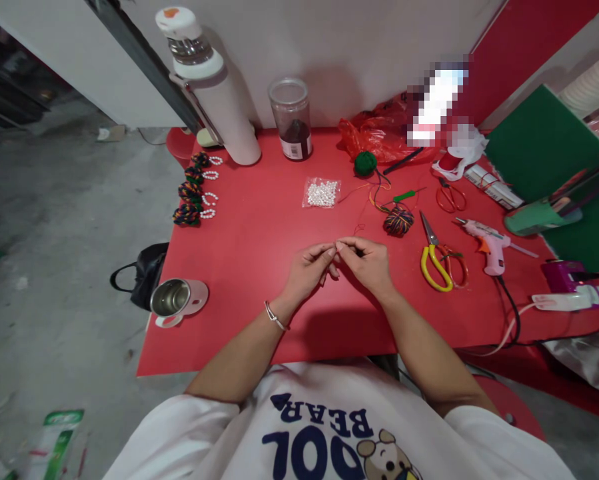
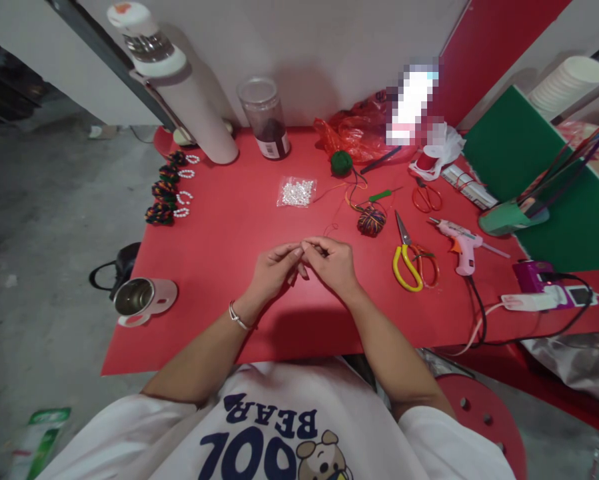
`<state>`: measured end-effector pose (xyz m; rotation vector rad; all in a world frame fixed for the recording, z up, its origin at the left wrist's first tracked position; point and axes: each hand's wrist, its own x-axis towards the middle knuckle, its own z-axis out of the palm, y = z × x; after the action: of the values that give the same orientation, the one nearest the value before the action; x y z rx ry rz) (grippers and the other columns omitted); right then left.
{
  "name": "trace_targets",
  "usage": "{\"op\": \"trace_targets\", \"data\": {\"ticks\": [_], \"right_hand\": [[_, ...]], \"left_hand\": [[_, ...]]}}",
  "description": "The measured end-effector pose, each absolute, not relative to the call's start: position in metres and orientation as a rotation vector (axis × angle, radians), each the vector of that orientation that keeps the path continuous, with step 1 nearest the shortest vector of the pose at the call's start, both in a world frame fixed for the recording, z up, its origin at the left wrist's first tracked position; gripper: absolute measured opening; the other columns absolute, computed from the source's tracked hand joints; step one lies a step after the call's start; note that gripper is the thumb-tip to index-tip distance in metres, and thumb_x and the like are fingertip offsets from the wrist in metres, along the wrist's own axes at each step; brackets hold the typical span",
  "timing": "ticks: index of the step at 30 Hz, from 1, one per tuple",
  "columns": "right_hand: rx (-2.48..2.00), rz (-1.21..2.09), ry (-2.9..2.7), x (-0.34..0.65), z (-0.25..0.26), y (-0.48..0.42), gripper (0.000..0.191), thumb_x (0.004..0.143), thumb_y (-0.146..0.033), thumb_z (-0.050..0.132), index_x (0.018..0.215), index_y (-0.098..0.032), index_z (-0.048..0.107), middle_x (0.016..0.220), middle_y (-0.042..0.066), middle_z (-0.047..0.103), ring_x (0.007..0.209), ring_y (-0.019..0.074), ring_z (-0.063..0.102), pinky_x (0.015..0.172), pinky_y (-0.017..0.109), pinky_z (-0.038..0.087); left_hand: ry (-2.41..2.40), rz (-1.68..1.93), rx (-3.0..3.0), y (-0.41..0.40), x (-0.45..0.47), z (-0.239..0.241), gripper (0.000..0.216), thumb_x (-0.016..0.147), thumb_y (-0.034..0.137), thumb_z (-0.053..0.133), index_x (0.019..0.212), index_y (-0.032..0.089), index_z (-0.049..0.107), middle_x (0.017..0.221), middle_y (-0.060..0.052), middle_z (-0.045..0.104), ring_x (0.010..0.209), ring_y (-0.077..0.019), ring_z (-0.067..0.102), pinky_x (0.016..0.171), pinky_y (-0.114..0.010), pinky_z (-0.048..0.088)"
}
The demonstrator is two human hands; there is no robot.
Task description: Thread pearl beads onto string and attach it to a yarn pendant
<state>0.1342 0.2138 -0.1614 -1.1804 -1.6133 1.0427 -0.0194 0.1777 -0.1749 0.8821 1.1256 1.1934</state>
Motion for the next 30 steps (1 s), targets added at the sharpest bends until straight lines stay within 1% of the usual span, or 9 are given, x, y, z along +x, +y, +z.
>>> {"op": "trace_targets", "data": {"ticks": [6, 15, 19, 24, 27, 30], "right_hand": [[-1.179, 1.046, -1.625, 0.1347, -0.1624, 0.2144, 0.029, 0.093, -0.042, 0.067, 0.091, -0.020, 0.084, 0.067, 0.002, 0.071, 0.057, 0.0124, 0.060, 0.057, 0.023, 0.049], [-1.172, 1.031, -1.636, 0.1351, -0.1617, 0.2150, 0.028, 0.093, -0.041, 0.067, 0.091, -0.019, 0.084, 0.067, 0.002, 0.072, 0.058, 0.0124, 0.060, 0.058, 0.023, 0.049], [-1.181, 1.035, -1.643, 0.1353, -0.1614, 0.2149, 0.029, 0.093, -0.041, 0.066, 0.091, -0.019, 0.084, 0.067, 0.002, 0.071, 0.058, 0.0124, 0.061, 0.058, 0.023, 0.049], [-1.167, 1.044, -1.628, 0.1352, -0.1628, 0.2151, 0.028, 0.093, -0.041, 0.067, 0.091, -0.020, 0.084, 0.067, 0.002, 0.072, 0.057, 0.0127, 0.061, 0.058, 0.023, 0.050], [-1.164, 1.048, -1.635, 0.1356, -0.1633, 0.2155, 0.027, 0.094, -0.041, 0.067, 0.091, -0.020, 0.084, 0.067, 0.002, 0.072, 0.058, 0.0130, 0.062, 0.058, 0.024, 0.050], [-1.174, 1.047, -1.648, 0.1363, -0.1636, 0.2161, 0.027, 0.094, -0.041, 0.067, 0.092, -0.020, 0.084, 0.068, 0.002, 0.072, 0.059, 0.0132, 0.062, 0.059, 0.024, 0.051]], "left_hand": [[1.126, 1.185, 0.903, 0.1777, -0.0193, -0.1751, 0.048, 0.085, 0.058, 0.079, 0.104, 0.014, 0.079, 0.063, -0.002, 0.070, 0.046, -0.0097, 0.061, 0.038, -0.018, 0.038], [1.132, 1.178, 0.916, 0.1773, -0.0185, -0.1738, 0.049, 0.086, 0.059, 0.078, 0.105, 0.013, 0.080, 0.059, -0.001, 0.069, 0.039, -0.0066, 0.050, 0.038, -0.019, 0.036], [1.129, 1.190, 0.914, 0.1771, -0.0183, -0.1743, 0.047, 0.086, 0.058, 0.079, 0.104, 0.014, 0.080, 0.059, -0.001, 0.069, 0.039, -0.0071, 0.051, 0.038, -0.018, 0.035], [1.130, 1.188, 0.912, 0.1773, -0.0173, -0.1749, 0.047, 0.087, 0.057, 0.078, 0.105, 0.014, 0.081, 0.056, -0.001, 0.068, 0.037, -0.0067, 0.048, 0.038, -0.019, 0.033], [1.142, 1.184, 0.914, 0.1775, -0.0171, -0.1746, 0.047, 0.086, 0.057, 0.078, 0.106, 0.014, 0.081, 0.058, -0.001, 0.068, 0.038, -0.0071, 0.050, 0.038, -0.019, 0.033], [1.147, 1.188, 0.911, 0.1780, -0.0172, -0.1752, 0.048, 0.085, 0.058, 0.079, 0.106, 0.015, 0.081, 0.062, -0.002, 0.070, 0.042, -0.0082, 0.055, 0.038, -0.019, 0.033]]}}
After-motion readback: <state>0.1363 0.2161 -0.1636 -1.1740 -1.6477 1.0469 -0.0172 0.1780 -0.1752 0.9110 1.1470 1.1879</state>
